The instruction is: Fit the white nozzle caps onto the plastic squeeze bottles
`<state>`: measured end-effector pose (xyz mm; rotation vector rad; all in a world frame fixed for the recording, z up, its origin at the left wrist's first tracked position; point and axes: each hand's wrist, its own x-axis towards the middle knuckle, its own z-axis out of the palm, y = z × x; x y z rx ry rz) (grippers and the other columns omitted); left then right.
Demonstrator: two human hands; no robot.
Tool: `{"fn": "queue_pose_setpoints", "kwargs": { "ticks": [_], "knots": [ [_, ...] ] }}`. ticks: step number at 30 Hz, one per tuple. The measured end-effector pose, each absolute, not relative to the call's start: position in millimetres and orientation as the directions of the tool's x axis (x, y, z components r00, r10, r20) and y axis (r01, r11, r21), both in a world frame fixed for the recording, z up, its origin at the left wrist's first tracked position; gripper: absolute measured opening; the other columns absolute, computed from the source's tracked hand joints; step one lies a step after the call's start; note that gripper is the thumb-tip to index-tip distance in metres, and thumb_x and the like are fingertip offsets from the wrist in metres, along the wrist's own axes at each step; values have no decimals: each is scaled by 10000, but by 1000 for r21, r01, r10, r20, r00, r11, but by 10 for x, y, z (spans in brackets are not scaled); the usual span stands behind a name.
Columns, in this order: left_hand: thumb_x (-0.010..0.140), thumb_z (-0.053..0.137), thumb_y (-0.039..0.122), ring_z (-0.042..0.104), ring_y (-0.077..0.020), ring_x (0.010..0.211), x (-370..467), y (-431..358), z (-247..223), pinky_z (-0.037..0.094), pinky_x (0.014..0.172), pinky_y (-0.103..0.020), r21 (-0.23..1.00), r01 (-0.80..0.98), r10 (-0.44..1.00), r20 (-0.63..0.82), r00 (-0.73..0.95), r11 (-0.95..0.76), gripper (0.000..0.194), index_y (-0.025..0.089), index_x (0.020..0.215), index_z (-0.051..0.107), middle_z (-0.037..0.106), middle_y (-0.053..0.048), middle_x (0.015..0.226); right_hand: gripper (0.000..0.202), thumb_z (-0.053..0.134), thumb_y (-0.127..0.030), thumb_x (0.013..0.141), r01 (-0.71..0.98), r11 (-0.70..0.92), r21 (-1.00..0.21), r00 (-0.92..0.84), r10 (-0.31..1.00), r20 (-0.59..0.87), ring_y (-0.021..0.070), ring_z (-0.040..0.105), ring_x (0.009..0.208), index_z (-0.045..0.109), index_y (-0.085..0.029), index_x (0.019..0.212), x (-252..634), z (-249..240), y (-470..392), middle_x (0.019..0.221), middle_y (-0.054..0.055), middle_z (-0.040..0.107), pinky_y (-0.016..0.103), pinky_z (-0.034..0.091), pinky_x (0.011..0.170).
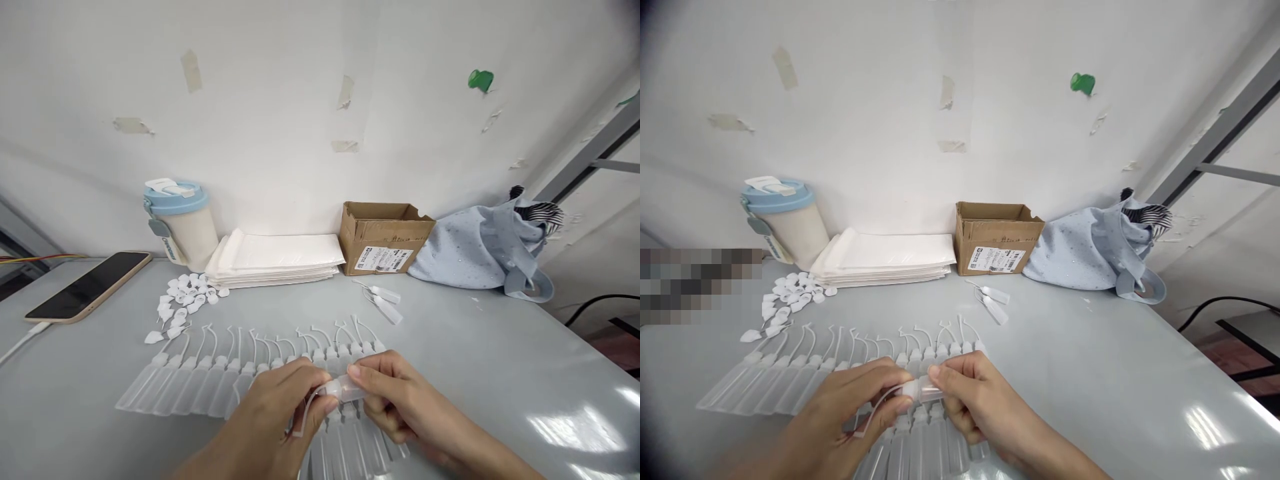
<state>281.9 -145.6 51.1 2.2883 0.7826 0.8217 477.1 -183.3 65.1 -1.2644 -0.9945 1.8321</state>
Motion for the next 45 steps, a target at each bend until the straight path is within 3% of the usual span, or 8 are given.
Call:
{"fn": "queue_pose_setpoints", "kwargs": {
  "ticks": [5,8,12,15,20,25,34,45],
  "knots": [
    [892,494,296,540,-118,555,2803,-1326,608,428,542,-210,757,317,688,231,688,-571,207,200,814,660,590,15,634,462,603,-537,816,-128,-462,-878,-255,871,-421,38,91,394,361,-209,598,4758,643,-1818,446,-132,207,207,66,369],
    [890,475,347,607,-137,628,2654,-1138,717,444,578,-212,793,437,818,130,560,-425,265,228,774,682,672,14,689,447,592,-526,830,-130,-309,-942,-100,949,-298,45,175,417,391,-196,604,4825,643,-1783,502,-107,257,208,154,398],
    [859,495,439,637,-160,671,2263,-740,730,470,620,-228,505,834,953,295,76,-223,299,224,945,683,730,3,872,352,565,-476,858,80,-41,-996,198,980,-24,98,357,499,550,-170,683,5047,669,-1700,595,-33,432,240,305,466],
    [842,486,413,614,-190,686,1990,-456,638,453,724,-291,391,909,930,368,-9,-146,345,155,973,674,710,-48,944,297,539,-439,871,248,38,-968,331,936,121,127,412,556,628,-175,772,5227,693,-1626,685,6,511,264,363,517],
    [799,521,398,620,-192,749,1805,-223,453,411,713,-239,279,953,920,392,3,-122,270,188,807,691,725,22,799,356,497,-437,868,536,-47,-843,425,878,221,134,435,546,691,-173,1008,5425,678,-1512,800,38,620,274,391,517],
    [792,518,393,619,-196,740,1817,-159,363,375,658,-223,229,965,919,393,27,-126,264,208,780,706,716,54,728,455,455,-417,894,795,-21,-607,327,857,399,181,520,649,634,-144,1211,5559,595,-1438,820,65,644,294,446,569],
    [803,507,334,609,-205,725,1855,-169,319,353,631,-228,208,964,929,361,82,-166,253,196,751,711,709,38,696,423,493,-446,848,842,-18,-540,279,870,406,255,585,744,727,-151,1040,5645,409,-1329,903,118,715,369,439,638],
    [816,528,370,596,-173,636,1807,-189,326,332,562,-202,170,967,929,349,120,-188,268,231,681,712,672,65,585,372,529,-403,847,832,-49,-552,266,910,320,214,594,714,733,-120,978,5745,310,-1266,983,132,689,337,452,631]
  ]
}}
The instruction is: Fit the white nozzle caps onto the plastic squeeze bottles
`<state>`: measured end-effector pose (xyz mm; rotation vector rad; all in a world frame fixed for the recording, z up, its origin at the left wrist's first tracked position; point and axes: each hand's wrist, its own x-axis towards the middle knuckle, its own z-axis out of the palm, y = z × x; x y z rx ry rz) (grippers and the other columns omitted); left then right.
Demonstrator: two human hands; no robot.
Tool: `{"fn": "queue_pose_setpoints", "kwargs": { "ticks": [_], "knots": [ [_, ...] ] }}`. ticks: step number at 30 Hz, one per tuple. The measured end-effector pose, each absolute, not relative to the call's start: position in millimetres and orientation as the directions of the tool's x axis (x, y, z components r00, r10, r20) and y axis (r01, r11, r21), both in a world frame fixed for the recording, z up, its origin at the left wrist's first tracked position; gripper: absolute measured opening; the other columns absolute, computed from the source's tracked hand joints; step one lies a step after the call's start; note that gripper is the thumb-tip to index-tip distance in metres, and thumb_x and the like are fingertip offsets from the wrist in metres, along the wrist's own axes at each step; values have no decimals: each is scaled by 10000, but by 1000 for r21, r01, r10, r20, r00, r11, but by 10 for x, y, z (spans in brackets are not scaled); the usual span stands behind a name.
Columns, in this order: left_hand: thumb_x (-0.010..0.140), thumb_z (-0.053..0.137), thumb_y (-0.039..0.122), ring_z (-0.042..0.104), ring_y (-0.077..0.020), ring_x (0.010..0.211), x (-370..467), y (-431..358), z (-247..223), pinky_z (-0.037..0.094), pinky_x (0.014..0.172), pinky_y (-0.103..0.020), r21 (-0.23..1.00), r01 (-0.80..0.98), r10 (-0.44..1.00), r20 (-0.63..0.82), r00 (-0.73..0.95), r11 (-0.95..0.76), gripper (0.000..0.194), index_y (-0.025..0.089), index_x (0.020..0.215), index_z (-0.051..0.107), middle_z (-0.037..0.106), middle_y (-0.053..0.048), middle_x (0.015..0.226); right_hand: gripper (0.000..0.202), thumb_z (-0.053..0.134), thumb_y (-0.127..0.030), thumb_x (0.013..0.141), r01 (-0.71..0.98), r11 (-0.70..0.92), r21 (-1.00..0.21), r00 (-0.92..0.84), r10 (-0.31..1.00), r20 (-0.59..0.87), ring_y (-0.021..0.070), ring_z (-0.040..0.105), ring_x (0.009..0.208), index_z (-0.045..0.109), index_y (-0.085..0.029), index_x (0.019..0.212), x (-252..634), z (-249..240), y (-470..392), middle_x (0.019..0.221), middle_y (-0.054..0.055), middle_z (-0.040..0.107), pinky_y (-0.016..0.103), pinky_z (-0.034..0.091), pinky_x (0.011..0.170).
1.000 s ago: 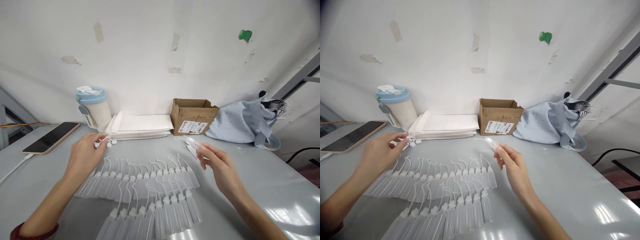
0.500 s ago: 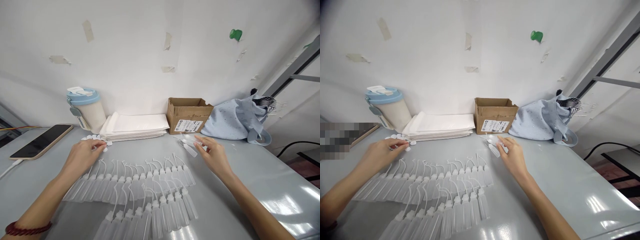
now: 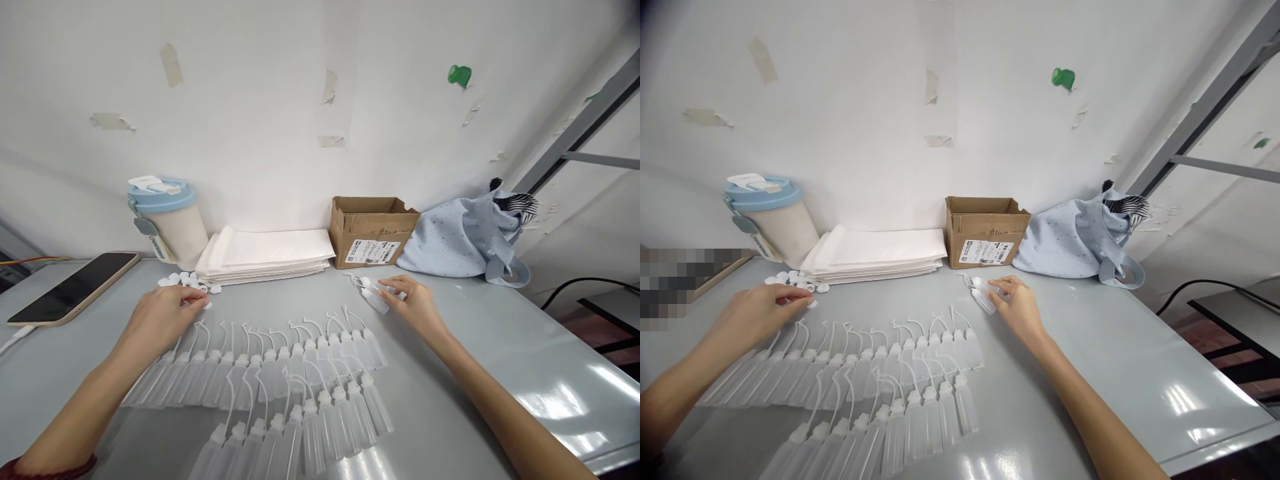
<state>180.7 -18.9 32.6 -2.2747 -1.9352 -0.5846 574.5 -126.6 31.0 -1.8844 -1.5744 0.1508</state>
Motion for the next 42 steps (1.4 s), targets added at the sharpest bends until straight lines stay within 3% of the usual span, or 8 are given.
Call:
{"fn": "queue_pose_setpoints", "kwargs": {
  "ticks": [5,9,15,19,29,37,42],
  "knots": [
    [859,449,396,634,-195,720,1788,-229,419,370,602,-206,159,966,954,257,157,-202,357,198,775,735,706,50,671,294,518,-354,851,834,-41,-550,226,935,274,208,574,720,704,-143,939,5657,468,-1339,949,115,672,333,440,646],
    [826,495,412,642,-247,794,1807,-255,522,390,630,-238,189,959,975,98,197,-213,335,183,858,738,747,-10,772,201,529,-322,850,834,-8,-552,80,991,106,182,569,653,675,-189,816,5575,661,-1479,788,47,677,307,441,611],
    [806,483,398,624,-316,832,1896,-264,520,368,654,-290,161,974,986,76,149,-159,343,160,744,723,731,-71,741,232,531,-346,865,825,-8,-565,-87,986,-140,166,568,620,662,-186,758,5496,787,-1619,686,17,652,269,429,553],
    [826,438,406,611,-329,876,1941,-284,513,374,684,-305,136,980,987,89,132,-143,398,122,825,716,741,-99,836,265,512,-364,874,824,-52,-564,-115,960,-256,173,579,637,663,-153,817,5461,795,-1633,700,37,657,275,434,573],
    [851,362,461,610,-305,841,2029,-331,541,383,699,-298,93,992,984,166,67,-83,498,104,856,709,733,-81,841,233,523,-319,841,842,-81,-533,-83,957,-277,160,565,594,675,-150,787,5432,756,-1639,649,24,649,255,400,540],
    [798,465,487,599,-281,807,1998,-328,538,362,664,-276,172,982,983,177,53,-84,426,139,813,711,729,-66,811,245,507,-280,796,853,-118,-509,-23,965,-262,132,484,525,618,-169,608,5389,724,-1643,550,-8,580,248,334,490],
    [773,514,469,592,-288,835,1995,-345,572,363,665,-278,249,963,983,173,60,-102,371,157,788,714,727,-67,819,216,514,-194,693,852,-162,-498,54,973,-225,118,389,486,506,-189,477,5373,678,-1628,477,-31,476,252,267,457]
  ]
}}
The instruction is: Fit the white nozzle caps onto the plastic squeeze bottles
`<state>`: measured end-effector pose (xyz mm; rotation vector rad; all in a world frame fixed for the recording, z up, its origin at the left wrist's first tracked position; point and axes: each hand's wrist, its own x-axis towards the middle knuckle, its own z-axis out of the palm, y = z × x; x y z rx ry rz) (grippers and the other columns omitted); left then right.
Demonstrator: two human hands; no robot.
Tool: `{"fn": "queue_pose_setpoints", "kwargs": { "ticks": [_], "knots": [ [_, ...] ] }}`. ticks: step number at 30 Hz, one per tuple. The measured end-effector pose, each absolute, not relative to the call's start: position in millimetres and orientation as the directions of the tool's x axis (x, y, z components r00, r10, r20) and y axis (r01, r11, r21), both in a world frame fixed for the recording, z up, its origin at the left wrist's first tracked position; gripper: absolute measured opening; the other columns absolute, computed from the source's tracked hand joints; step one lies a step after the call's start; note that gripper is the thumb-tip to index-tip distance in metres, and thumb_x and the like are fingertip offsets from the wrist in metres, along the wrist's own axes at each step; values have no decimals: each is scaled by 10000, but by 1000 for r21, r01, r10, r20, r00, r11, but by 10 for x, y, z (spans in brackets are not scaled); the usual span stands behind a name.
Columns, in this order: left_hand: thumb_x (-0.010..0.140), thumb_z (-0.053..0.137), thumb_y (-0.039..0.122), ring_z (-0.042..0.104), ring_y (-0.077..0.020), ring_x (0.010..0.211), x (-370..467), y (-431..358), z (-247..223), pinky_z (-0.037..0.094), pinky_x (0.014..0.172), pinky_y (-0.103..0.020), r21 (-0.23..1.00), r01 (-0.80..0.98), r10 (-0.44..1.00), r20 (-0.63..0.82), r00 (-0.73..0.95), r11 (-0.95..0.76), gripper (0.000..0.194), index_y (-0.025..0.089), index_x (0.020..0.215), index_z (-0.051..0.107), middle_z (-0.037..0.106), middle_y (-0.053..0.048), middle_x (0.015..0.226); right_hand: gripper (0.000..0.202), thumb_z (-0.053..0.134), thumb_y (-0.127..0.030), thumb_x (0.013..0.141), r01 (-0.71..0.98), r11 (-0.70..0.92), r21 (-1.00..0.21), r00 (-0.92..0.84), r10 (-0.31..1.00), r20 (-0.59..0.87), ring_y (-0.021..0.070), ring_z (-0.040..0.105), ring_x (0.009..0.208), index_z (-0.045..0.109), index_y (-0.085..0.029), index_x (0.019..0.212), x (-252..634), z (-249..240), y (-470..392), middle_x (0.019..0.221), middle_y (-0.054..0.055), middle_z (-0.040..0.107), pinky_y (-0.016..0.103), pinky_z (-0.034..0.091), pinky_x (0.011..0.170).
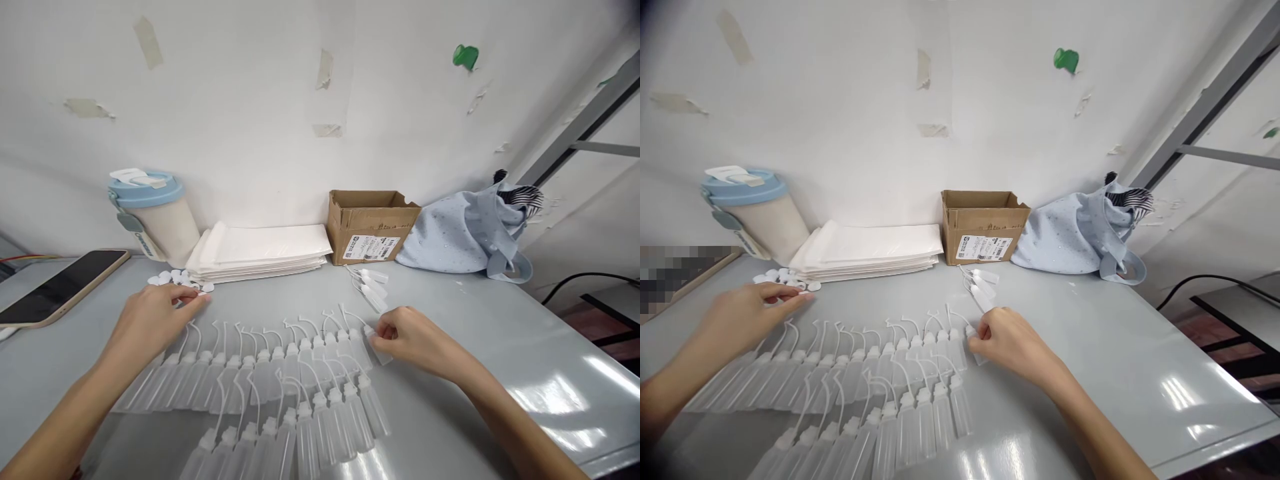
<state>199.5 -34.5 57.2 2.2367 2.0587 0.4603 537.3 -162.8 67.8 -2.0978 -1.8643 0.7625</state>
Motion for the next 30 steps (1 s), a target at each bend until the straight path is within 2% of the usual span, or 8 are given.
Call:
{"fn": "queue_pose_setpoints", "kwargs": {
  "ticks": [4,9,12,14,16,20,24,30],
  "knots": [
    [774,526,479,582,-257,799,2020,-399,624,380,671,-281,335,936,985,164,54,-107,372,159,834,707,717,-60,835,172,532,-180,638,831,-198,-521,123,977,-174,119,410,474,502,-194,469,5362,668,-1599,483,-24,508,248,268,445],
    [771,519,604,543,-180,654,2162,-584,717,415,624,-265,474,872,990,119,78,-126,422,230,843,700,706,-2,897,133,548,-260,692,787,-201,-584,194,978,-75,131,458,466,575,-189,583,5324,694,-1577,488,-22,543,238,327,444],
    [738,567,628,578,-197,722,2330,-775,774,427,612,-251,633,753,982,69,175,-179,407,254,828,699,695,2,816,136,540,-310,737,768,-158,-621,222,975,25,127,458,489,595,-195,689,5249,693,-1598,523,-39,511,236,375,487],
    [749,578,607,598,-213,770,2457,-915,801,434,616,-256,727,645,956,55,287,-235,379,254,817,699,695,-10,805,130,545,-320,749,763,-86,-641,198,974,105,127,473,514,593,-199,752,5171,678,-1635,551,-45,500,237,400,528],
    [783,575,570,603,-202,723,2570,-1045,816,439,623,-265,782,574,930,18,367,-242,341,253,812,698,686,-10,748,108,563,-293,749,766,45,-641,127,968,219,122,484,511,588,-194,786,5075,655,-1688,567,-43,508,236,408,532],
    [798,614,494,639,-195,779,2704,-1225,804,482,695,-259,864,446,856,-34,516,-235,241,274,841,702,708,4,818,69,598,-210,758,747,343,-570,-76,895,440,109,475,473,588,-186,822,4876,613,-1815,585,-31,543,225,408,480],
    [781,649,471,650,-179,762,2729,-1299,763,508,667,-227,927,351,862,-65,502,-134,213,285,867,709,712,16,817,124,627,-195,799,661,521,-540,-211,820,532,110,472,478,583,-180,914,4758,606,-1902,630,-5,600,217,416,455],
    [767,676,460,635,-165,718,2705,-1299,723,510,613,-208,954,299,839,-185,512,28,232,281,906,725,703,15,766,208,645,-161,816,599,607,-523,-250,761,598,131,503,534,557,-165,1006,4745,599,-1929,729,52,654,245,463,499]
  ]
}}
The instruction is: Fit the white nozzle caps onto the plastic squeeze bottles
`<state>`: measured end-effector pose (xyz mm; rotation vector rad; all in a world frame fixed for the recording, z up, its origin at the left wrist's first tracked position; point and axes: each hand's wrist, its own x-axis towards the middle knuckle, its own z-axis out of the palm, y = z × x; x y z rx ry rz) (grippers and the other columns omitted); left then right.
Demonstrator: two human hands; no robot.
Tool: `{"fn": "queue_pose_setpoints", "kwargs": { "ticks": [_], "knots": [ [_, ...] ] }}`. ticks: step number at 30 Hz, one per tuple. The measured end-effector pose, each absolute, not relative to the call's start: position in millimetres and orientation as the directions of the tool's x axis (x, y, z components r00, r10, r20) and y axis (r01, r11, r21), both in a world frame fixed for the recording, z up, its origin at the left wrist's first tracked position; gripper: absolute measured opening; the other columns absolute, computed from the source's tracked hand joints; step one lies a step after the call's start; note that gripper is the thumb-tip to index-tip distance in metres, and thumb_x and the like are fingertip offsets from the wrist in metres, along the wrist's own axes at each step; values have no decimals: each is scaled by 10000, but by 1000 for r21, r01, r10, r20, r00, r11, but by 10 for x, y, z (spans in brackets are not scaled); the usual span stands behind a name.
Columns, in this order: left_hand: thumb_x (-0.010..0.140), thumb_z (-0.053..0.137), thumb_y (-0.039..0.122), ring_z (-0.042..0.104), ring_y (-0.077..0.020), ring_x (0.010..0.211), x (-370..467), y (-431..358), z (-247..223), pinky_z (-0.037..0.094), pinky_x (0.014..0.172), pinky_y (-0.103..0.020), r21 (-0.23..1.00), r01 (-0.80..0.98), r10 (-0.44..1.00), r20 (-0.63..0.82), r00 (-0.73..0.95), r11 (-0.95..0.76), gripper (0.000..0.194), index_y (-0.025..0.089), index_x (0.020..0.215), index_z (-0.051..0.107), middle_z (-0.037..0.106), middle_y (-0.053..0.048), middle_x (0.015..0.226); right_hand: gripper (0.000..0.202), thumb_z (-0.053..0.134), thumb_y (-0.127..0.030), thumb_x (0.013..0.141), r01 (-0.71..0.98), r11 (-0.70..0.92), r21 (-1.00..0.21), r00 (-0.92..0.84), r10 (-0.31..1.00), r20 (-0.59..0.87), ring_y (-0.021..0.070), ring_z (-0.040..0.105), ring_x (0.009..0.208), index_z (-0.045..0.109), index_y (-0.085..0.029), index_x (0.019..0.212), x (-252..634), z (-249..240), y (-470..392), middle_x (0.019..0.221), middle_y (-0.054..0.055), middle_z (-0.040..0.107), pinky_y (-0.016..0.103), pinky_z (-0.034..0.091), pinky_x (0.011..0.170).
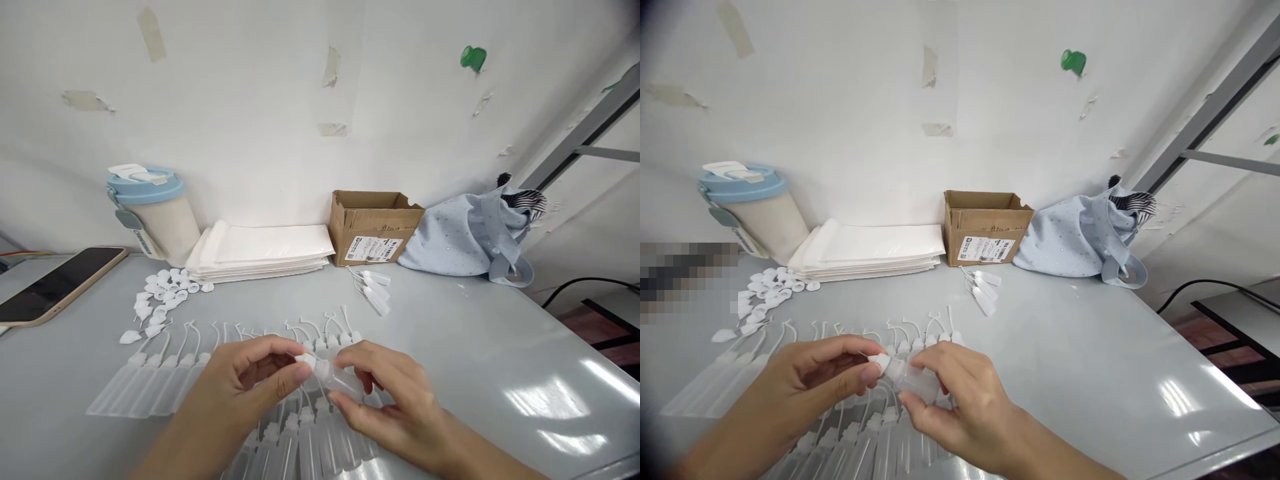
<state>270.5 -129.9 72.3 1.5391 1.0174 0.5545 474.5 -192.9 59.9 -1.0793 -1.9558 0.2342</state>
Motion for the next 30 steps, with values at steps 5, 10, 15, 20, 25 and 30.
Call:
{"fn": "queue_pose_setpoints", "kwargs": {
  "ticks": [5,10,15,20,25,30],
  "knots": [
    [774,674,436,629,-159,724,2724,-1304,713,507,635,-212,961,258,793,-234,563,101,245,280,954,731,697,16,756,256,657,-140,817,578,641,-505,-293,740,605,134,557,570,551,-172,1049,4737,588,-1924,795,64,677,248,505,554],
    [777,661,449,627,-170,724,2772,-1324,718,503,632,-224,956,282,793,-233,563,80,249,274,938,731,692,10,758,266,641,-155,837,590,639,-493,-312,744,591,142,557,589,550,-171,1086,4735,584,-1924,823,72,680,248,490,535],
    [789,633,461,631,-190,792,2794,-1337,753,519,699,-250,956,293,826,-146,545,-24,225,274,877,721,690,-3,896,154,615,-198,853,544,537,-645,-227,834,503,130,491,552,612,-160,1002,4714,591,-1938,725,42,643,242,437,499],
    [832,584,444,614,-192,839,2762,-1347,773,507,715,-247,959,278,783,-134,608,-51,242,298,981,707,675,-6,933,176,627,-331,837,373,198,-906,-99,980,174,112,443,529,681,-182,913,4700,607,-1946,579,-39,483,230,402,518],
    [833,593,440,600,-188,839,2730,-1355,748,499,692,-246,975,221,757,-164,633,27,212,283,943,683,639,-8,932,237,623,-414,823,156,-30,-987,-136,989,-52,105,429,538,690,-198,895,4690,618,-1922,577,-43,485,232,361,535],
    [822,621,395,589,-178,814,2769,-1341,728,501,709,-262,994,100,762,-92,641,36,162,268,862,713,621,-10,855,201,647,-398,799,203,10,-979,-107,994,-12,123,450,573,690,-219,880,4671,607,-1938,593,-40,490,251,391,583]
  ]
}}
